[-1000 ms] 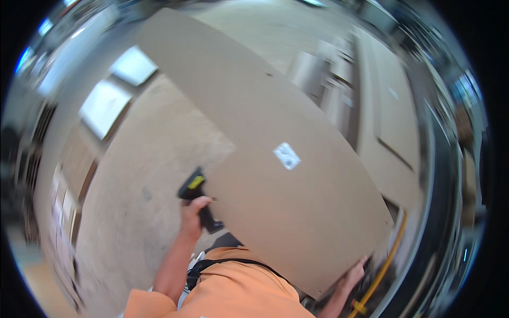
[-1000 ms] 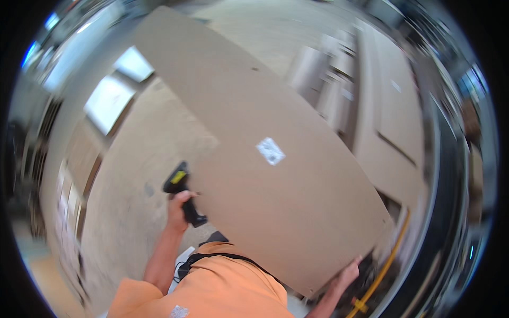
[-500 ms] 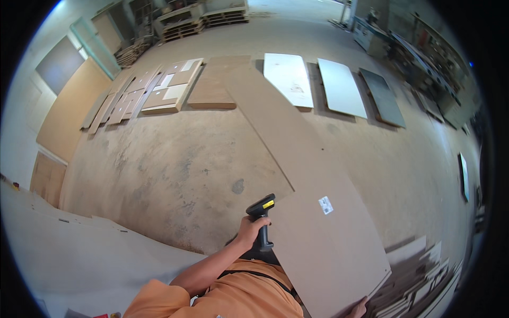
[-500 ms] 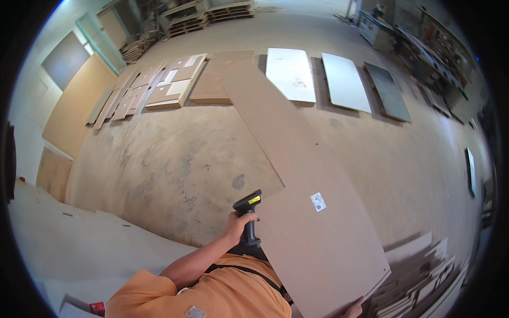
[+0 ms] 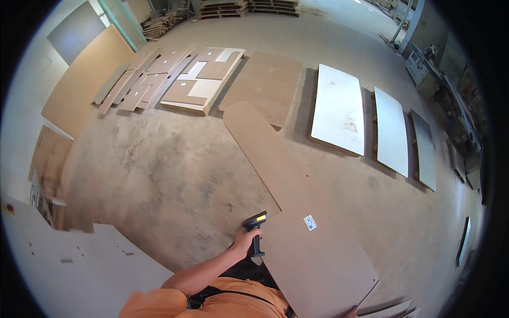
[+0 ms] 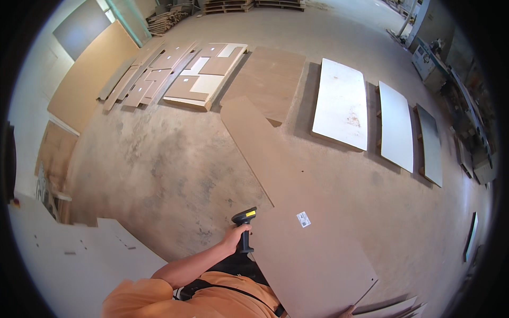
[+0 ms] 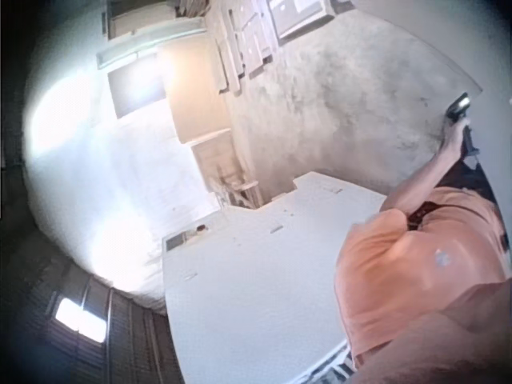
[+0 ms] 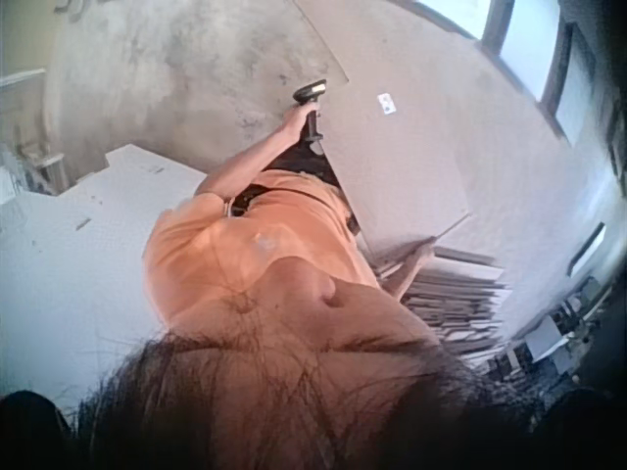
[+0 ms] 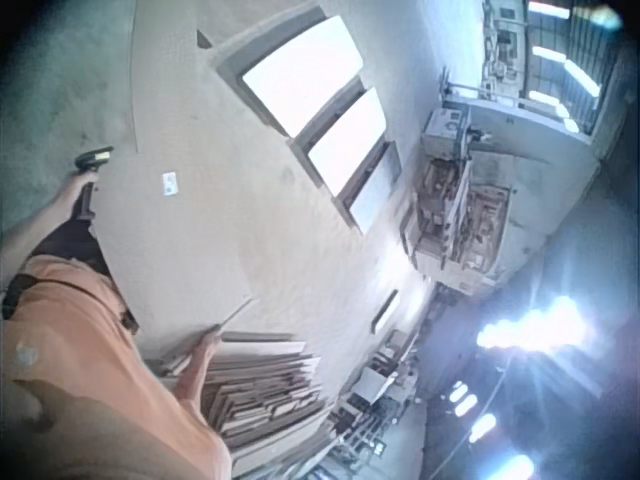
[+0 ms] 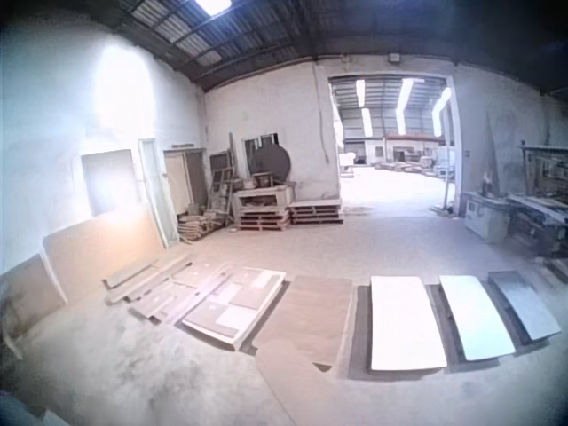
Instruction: The person repeatedly picks up flat wooden panels, scans their barcodes with a handheld scanner, places them on a CNC machine table, and then removes them to stack on the floor. This cycle is performed multiple times with different panels.
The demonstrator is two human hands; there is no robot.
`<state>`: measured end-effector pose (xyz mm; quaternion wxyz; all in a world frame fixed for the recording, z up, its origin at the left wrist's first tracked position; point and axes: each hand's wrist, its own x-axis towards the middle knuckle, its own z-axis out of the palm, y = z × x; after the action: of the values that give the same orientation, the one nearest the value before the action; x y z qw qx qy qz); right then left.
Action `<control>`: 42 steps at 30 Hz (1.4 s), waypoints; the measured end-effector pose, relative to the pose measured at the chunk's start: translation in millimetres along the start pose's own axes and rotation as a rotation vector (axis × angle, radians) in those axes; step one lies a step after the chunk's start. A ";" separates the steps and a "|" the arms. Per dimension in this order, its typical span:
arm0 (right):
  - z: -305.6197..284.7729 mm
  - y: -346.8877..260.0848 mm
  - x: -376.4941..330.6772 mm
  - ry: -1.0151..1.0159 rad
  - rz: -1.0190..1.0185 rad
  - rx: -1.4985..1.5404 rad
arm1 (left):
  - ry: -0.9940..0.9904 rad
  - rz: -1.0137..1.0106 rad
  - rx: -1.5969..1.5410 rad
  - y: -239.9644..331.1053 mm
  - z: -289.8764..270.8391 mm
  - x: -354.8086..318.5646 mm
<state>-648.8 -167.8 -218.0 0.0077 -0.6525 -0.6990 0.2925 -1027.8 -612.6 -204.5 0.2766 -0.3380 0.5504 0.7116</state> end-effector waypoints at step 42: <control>863.0 -730.5 -186.8 -0.283 0.789 1.045 | -0.175 -0.078 0.859 467.6 -88.9 718.6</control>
<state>-1622.9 -666.7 -557.9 0.1235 -0.7250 -0.1687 0.6563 -1814.6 -796.2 -504.9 0.4643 -0.1511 0.7577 0.4330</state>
